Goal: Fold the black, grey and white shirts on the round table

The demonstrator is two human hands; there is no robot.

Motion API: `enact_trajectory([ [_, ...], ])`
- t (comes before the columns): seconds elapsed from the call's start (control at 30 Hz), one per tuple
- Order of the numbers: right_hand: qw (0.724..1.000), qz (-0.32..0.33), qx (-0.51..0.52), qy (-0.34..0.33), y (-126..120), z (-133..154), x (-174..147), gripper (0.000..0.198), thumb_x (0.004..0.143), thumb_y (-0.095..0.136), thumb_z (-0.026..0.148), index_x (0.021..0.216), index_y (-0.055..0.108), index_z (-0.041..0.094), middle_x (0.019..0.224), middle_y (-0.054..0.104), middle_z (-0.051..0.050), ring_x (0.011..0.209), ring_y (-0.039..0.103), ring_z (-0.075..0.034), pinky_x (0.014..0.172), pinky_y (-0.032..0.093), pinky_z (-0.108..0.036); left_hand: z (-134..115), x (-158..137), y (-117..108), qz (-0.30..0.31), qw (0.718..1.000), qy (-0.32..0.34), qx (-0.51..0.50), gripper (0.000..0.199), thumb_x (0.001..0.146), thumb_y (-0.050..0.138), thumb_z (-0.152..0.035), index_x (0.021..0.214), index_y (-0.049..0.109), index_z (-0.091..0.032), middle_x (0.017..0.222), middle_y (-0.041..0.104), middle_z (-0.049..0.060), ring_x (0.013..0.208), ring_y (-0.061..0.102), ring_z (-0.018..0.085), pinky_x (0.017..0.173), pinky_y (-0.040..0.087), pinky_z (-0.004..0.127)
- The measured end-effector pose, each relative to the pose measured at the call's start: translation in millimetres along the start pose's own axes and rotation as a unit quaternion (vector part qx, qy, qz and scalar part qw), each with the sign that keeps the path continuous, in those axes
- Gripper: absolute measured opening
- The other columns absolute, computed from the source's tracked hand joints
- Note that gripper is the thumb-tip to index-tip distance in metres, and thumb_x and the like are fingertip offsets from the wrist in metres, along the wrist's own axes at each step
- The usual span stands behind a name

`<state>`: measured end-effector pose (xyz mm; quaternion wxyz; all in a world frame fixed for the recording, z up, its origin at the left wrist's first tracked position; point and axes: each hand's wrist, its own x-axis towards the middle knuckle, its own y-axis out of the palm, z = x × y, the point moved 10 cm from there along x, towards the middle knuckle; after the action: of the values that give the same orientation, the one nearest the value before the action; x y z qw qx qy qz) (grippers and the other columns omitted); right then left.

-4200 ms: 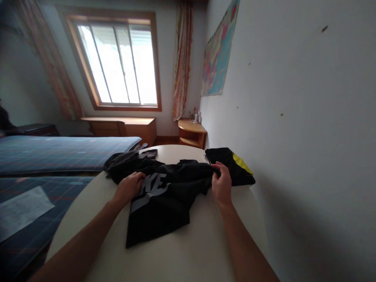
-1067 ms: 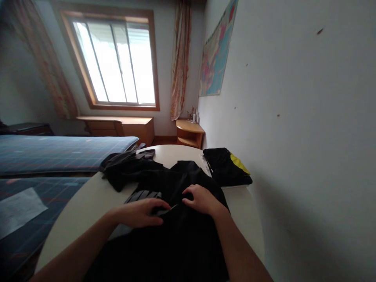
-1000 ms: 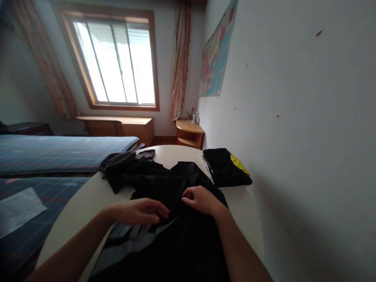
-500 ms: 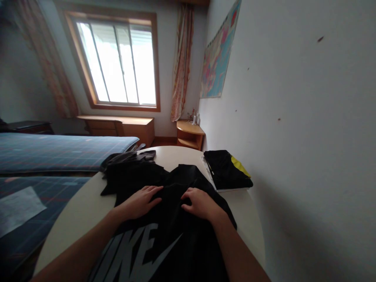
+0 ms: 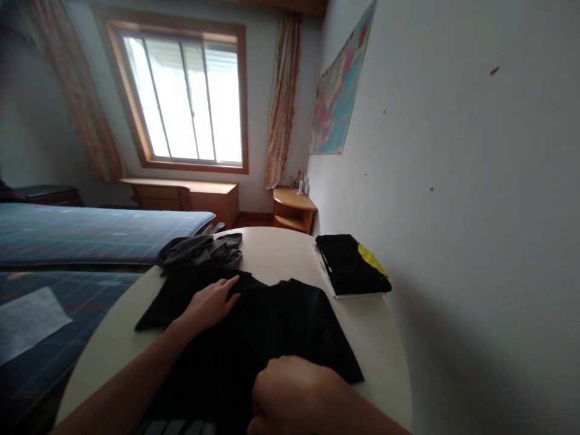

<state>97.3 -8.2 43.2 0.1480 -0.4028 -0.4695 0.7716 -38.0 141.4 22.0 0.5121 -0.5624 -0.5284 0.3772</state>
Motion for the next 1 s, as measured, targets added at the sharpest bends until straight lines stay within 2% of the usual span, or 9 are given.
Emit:
enact_trajectory([
  [0.1, 0.996, -0.078, 0.032, -0.002, -19.7, -26.3, 5.7, 0.018, 0.089, 0.061, 0.032, 0.096, 0.077, 0.028, 0.084, 0.077, -0.003, 0.078, 0.074, -0.023, 0.063, 0.049, -0.027, 9.5, 0.7, -0.2, 0.013, 0.999, -0.038, 0.028, 0.056, 0.096, 0.047, -0.037, 0.150, 0.041, -0.023, 0.132, 0.062, 0.016, 0.104, 0.068, 0.033, 0.086, 0.052, 0.043],
  [0.2, 0.966, -0.209, -0.016, 0.153, -44.7, -87.1, 9.6, 0.027, 0.092, 0.056, 0.028, 0.114, 0.069, 0.022, 0.107, 0.074, -0.012, 0.097, 0.071, -0.030, 0.077, 0.052, -0.035, 17.0, 2.9, 1.4, 0.023, 0.997, -0.051, 0.051, 0.053, 0.095, 0.049, -0.032, 0.147, 0.045, -0.021, 0.127, 0.065, 0.017, 0.104, 0.069, 0.034, 0.084, 0.053, 0.044],
  [0.3, 0.939, -0.220, -0.055, 0.258, -41.6, -129.4, 16.3, 0.036, 0.093, 0.056, 0.029, 0.125, 0.064, 0.013, 0.116, 0.069, -0.020, 0.103, 0.068, -0.035, 0.084, 0.052, -0.042, 27.6, 5.4, 4.2, 0.043, 0.996, -0.066, 0.051, 0.040, 0.094, 0.049, -0.030, 0.132, 0.057, -0.019, 0.115, 0.071, 0.016, 0.104, 0.069, 0.033, 0.083, 0.053, 0.043],
  [0.43, 0.953, -0.227, -0.039, 0.195, -33.8, -141.5, 37.1, 0.045, 0.095, 0.052, 0.030, 0.135, 0.059, 0.012, 0.139, 0.057, -0.021, 0.127, 0.055, -0.035, 0.104, 0.045, -0.045, 50.9, 8.1, -1.8, 0.052, 0.992, -0.099, 0.052, 0.025, 0.093, 0.048, -0.029, 0.108, 0.064, -0.018, 0.107, 0.072, 0.016, 0.101, 0.070, 0.035, 0.079, 0.054, 0.043],
  [0.53, 0.970, -0.220, -0.001, 0.099, -30.0, -138.9, 52.4, 0.058, 0.097, 0.049, 0.037, 0.149, 0.044, 0.013, 0.158, 0.037, -0.015, 0.146, 0.033, -0.029, 0.118, 0.031, -0.041, 81.6, 7.7, -26.7, -0.028, 0.983, -0.177, 0.030, 0.031, 0.097, 0.040, -0.032, 0.114, 0.061, -0.016, 0.103, 0.073, 0.017, 0.097, 0.071, 0.035, 0.077, 0.054, 0.042],
  [0.67, 0.936, -0.304, -0.035, 0.173, -43.3, -158.9, 49.1, 0.059, 0.094, 0.052, 0.034, 0.149, 0.044, 0.016, 0.160, 0.032, -0.016, 0.146, 0.031, -0.033, 0.118, 0.027, -0.050, 97.3, 4.2, -51.9, -0.129, 0.968, -0.214, -0.012, 0.038, 0.100, 0.033, -0.031, 0.128, 0.054, -0.016, 0.114, 0.071, 0.017, 0.099, 0.071, 0.032, 0.083, 0.053, 0.039],
  [0.8, 0.923, -0.260, 0.010, 0.283, -28.9, -181.1, 50.7, 0.061, 0.096, 0.047, 0.042, 0.151, 0.040, 0.016, 0.158, 0.033, -0.022, 0.142, 0.035, -0.042, 0.109, 0.033, -0.061, 64.6, 4.0, -41.3, -0.112, 0.979, -0.169, 0.009, 0.053, 0.098, 0.041, -0.033, 0.146, 0.040, -0.013, 0.139, 0.058, 0.020, 0.113, 0.065, 0.032, 0.091, 0.051, 0.041],
  [0.9, 0.931, -0.206, 0.064, 0.295, -17.9, -189.7, 59.9, 0.065, 0.099, 0.039, 0.050, 0.156, 0.031, 0.020, 0.163, 0.020, -0.020, 0.148, 0.020, -0.044, 0.110, 0.026, -0.067, 14.6, 3.2, -18.8, -0.085, 0.994, -0.058, 0.025, 0.059, 0.094, 0.047, -0.035, 0.149, 0.039, -0.015, 0.155, 0.040, 0.017, 0.133, 0.050, 0.033, 0.102, 0.045, 0.042],
  [1.0, 0.930, -0.209, 0.101, 0.286, -23.7, -200.3, 67.5, 0.072, 0.095, 0.043, 0.057, 0.158, 0.025, 0.027, 0.166, 0.014, -0.015, 0.149, 0.011, -0.046, 0.110, 0.018, -0.072, -19.7, -0.1, 14.3, -0.024, 0.999, 0.022, 0.007, 0.067, 0.094, 0.048, -0.043, 0.154, 0.034, -0.017, 0.161, 0.032, 0.014, 0.144, 0.035, 0.036, 0.111, 0.036, 0.048],
])
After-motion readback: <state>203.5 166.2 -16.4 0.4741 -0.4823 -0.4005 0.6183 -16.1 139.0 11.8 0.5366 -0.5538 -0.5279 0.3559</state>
